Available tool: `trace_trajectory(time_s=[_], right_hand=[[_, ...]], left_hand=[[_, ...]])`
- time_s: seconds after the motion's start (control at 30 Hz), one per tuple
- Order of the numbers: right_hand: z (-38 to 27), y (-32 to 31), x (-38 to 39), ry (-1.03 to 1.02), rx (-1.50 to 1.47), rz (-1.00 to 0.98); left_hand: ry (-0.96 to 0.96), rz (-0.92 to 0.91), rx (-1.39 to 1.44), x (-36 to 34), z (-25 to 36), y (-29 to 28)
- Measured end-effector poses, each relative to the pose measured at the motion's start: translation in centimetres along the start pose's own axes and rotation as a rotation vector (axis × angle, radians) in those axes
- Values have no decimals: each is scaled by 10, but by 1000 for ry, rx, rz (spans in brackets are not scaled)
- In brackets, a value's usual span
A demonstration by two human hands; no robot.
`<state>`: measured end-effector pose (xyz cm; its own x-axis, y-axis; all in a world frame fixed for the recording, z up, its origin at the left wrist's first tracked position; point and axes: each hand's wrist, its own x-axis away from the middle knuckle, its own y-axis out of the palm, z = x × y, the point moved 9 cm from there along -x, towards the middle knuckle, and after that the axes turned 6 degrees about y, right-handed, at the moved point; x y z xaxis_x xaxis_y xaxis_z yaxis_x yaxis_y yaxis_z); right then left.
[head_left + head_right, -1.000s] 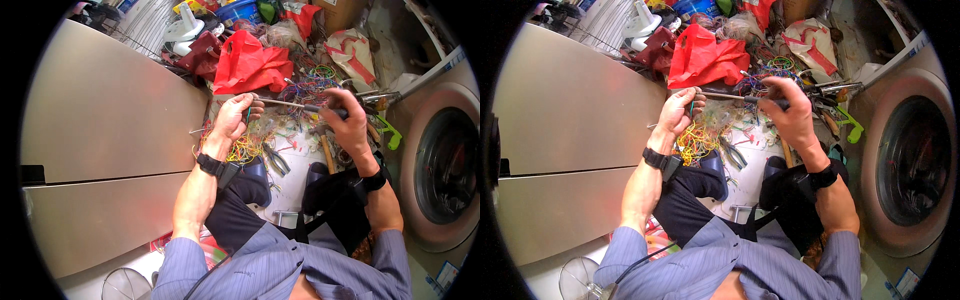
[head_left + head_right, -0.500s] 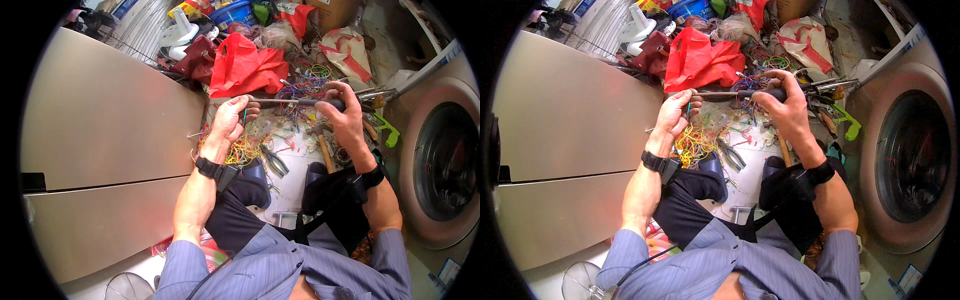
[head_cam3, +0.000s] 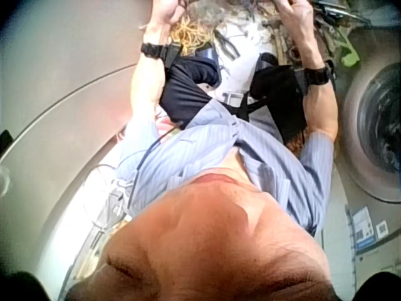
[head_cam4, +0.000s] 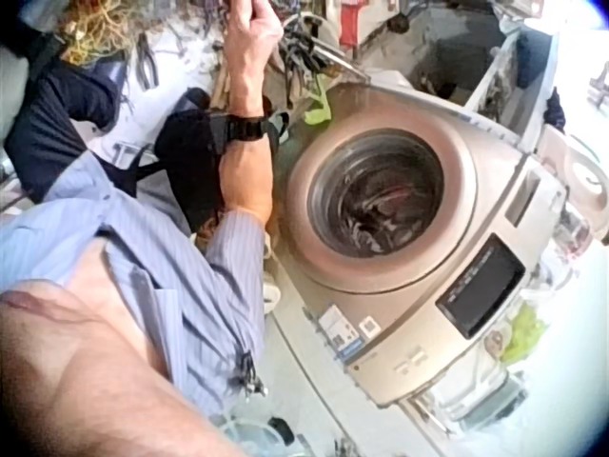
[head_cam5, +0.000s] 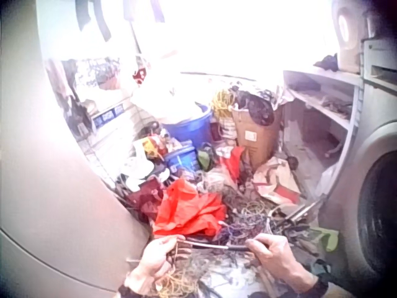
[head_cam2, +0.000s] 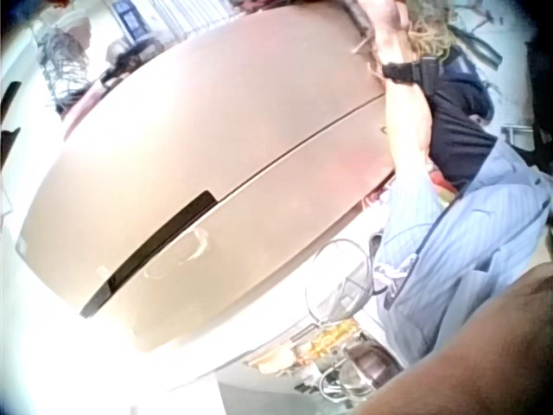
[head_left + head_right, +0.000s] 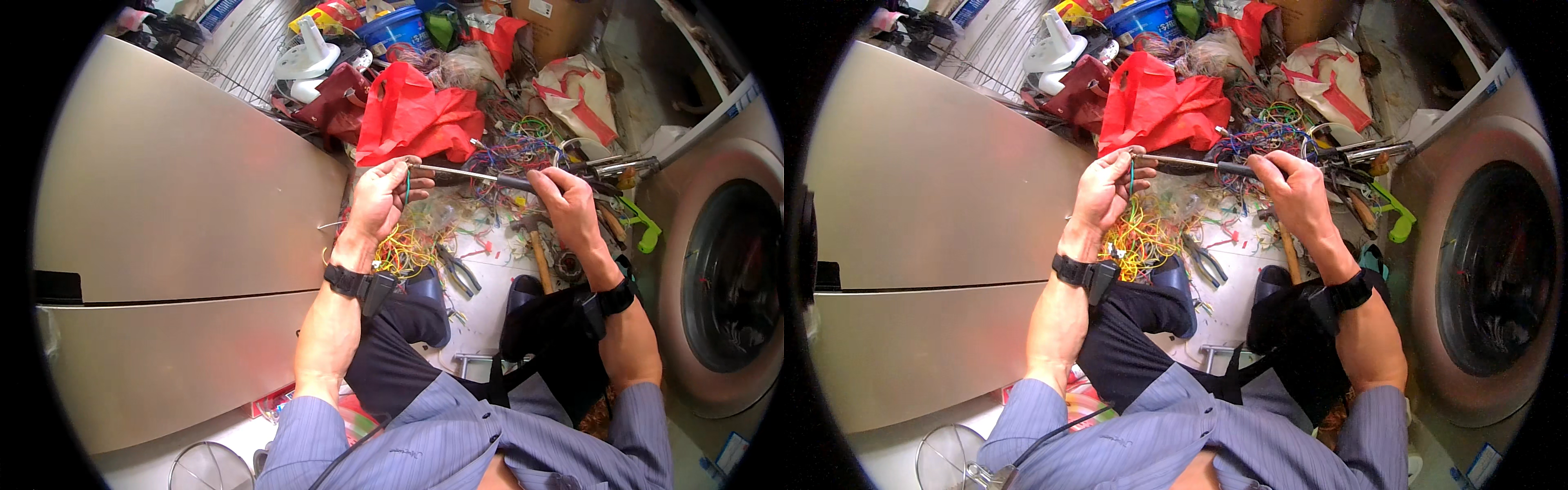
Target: The person uses pliers to strip insulation from wires and a screwdriver to connect them to a terminal block while sitting on a cluttered floor.
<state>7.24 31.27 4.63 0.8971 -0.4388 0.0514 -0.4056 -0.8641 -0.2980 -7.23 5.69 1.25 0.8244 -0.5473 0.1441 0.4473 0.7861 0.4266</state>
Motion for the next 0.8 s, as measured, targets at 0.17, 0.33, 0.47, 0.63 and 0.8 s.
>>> trace_trajectory(time_s=[0.17, 0.33, 0.47, 0.63, 0.8], right_hand=[[-5, 2, 3, -36, -11, -16], [-53, 3, 28, -547, 198, 73], [-35, 6, 17, -359, 96, -79], [11, 45, 30, 337, -89, -629], [25, 50, 29, 328, -94, -657]], left_hand=[[34, -1, -73, 1, -1, -5], [56, 42, -76, 3, -2, -9], [109, 33, -120, 3, 9, -2], [152, 29, -253, 12, 11, 0], [93, -18, -284, 14, -2, -1]])
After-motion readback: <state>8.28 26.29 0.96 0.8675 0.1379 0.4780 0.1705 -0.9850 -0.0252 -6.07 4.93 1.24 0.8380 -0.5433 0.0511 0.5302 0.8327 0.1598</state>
